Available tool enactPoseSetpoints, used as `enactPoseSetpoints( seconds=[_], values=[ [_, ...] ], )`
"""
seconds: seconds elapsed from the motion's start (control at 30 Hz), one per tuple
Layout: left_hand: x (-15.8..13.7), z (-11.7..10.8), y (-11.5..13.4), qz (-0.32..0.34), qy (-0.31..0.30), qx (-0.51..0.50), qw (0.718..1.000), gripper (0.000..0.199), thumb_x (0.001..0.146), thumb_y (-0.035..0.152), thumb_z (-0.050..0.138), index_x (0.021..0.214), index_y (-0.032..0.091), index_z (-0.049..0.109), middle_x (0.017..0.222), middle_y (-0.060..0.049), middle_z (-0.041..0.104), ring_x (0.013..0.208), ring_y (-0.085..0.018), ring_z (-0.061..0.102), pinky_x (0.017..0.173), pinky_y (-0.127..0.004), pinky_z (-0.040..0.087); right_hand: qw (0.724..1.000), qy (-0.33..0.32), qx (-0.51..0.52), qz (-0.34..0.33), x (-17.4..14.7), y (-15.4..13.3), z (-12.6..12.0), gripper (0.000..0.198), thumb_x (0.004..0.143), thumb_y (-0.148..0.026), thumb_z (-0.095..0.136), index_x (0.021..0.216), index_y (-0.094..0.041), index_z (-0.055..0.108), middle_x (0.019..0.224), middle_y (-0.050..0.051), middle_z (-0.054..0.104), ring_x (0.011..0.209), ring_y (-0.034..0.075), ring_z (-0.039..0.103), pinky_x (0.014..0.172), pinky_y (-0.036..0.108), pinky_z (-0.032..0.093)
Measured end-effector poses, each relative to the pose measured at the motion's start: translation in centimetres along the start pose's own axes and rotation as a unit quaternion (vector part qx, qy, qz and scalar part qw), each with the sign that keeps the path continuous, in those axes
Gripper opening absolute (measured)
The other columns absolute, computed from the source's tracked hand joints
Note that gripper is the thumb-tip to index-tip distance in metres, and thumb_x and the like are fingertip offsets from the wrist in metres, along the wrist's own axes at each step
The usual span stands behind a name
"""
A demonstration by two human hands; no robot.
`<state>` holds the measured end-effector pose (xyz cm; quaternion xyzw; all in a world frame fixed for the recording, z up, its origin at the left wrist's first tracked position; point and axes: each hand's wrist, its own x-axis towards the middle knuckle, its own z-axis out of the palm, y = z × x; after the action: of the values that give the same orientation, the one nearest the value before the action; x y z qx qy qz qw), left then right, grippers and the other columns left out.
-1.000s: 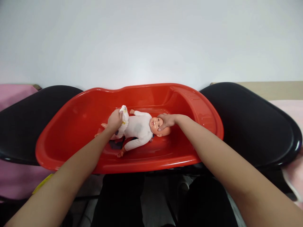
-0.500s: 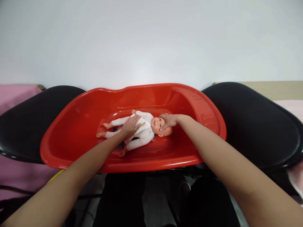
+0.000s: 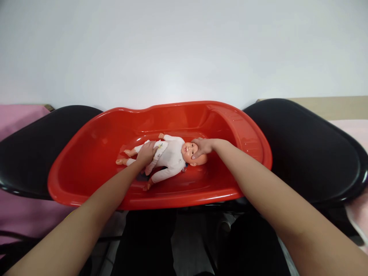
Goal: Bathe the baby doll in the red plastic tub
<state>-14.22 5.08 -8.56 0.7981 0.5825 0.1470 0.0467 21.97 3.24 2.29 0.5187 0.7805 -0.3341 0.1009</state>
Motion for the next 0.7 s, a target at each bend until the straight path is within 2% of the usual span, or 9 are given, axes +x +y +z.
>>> enactPoseSetpoints(
  seconds=[0.17, 0.4, 0.57, 0.7],
  values=[
    [-0.1, -0.4, -1.8, -0.039, 0.0, 0.054, 0.998, 0.046, 0.11, 0.041, 0.036, 0.136, 0.018, 0.066, 0.135, -0.018, 0.07, 0.128, -0.033, 0.061, 0.117, -0.047, 0.04, 1.0, -0.005, -0.005, 0.006, -0.1, -0.1, 0.0, 0.116, 0.064, -0.082, 0.084, 0.158, -0.027, 0.046, 0.164, 0.015, 0.047, 0.148, 0.043, 0.05, 0.124, 0.053, 0.045],
    [-1.4, -1.9, -4.4, -0.085, -0.046, 0.115, 0.989, 0.047, 0.112, 0.041, 0.031, 0.139, 0.018, 0.062, 0.139, -0.018, 0.067, 0.135, -0.034, 0.056, 0.116, -0.047, 0.04, 1.0, -0.006, 0.008, 0.009, -0.4, -0.4, -0.1, 0.109, 0.067, -0.076, 0.086, 0.156, -0.026, 0.048, 0.163, 0.014, 0.049, 0.146, 0.042, 0.052, 0.119, 0.052, 0.049],
    [-2.0, -2.5, -4.8, -0.158, -0.05, 0.104, 0.981, 0.048, 0.112, 0.043, 0.03, 0.141, 0.018, 0.058, 0.144, -0.02, 0.063, 0.135, -0.036, 0.056, 0.114, -0.049, 0.042, 1.0, -0.003, 0.016, 0.011, -0.4, -0.3, -0.1, 0.111, 0.065, -0.077, 0.086, 0.157, -0.029, 0.048, 0.164, 0.013, 0.049, 0.146, 0.043, 0.052, 0.12, 0.054, 0.048],
    [-1.9, -2.6, -4.6, -0.156, -0.055, 0.114, 0.98, 0.049, 0.113, 0.043, 0.027, 0.141, 0.017, 0.057, 0.144, -0.021, 0.062, 0.135, -0.036, 0.056, 0.113, -0.051, 0.042, 1.0, -0.001, 0.021, 0.003, -0.2, 0.0, -0.1, 0.112, 0.061, -0.078, 0.088, 0.156, -0.03, 0.051, 0.163, 0.013, 0.05, 0.146, 0.045, 0.052, 0.12, 0.056, 0.048]
  ],
)
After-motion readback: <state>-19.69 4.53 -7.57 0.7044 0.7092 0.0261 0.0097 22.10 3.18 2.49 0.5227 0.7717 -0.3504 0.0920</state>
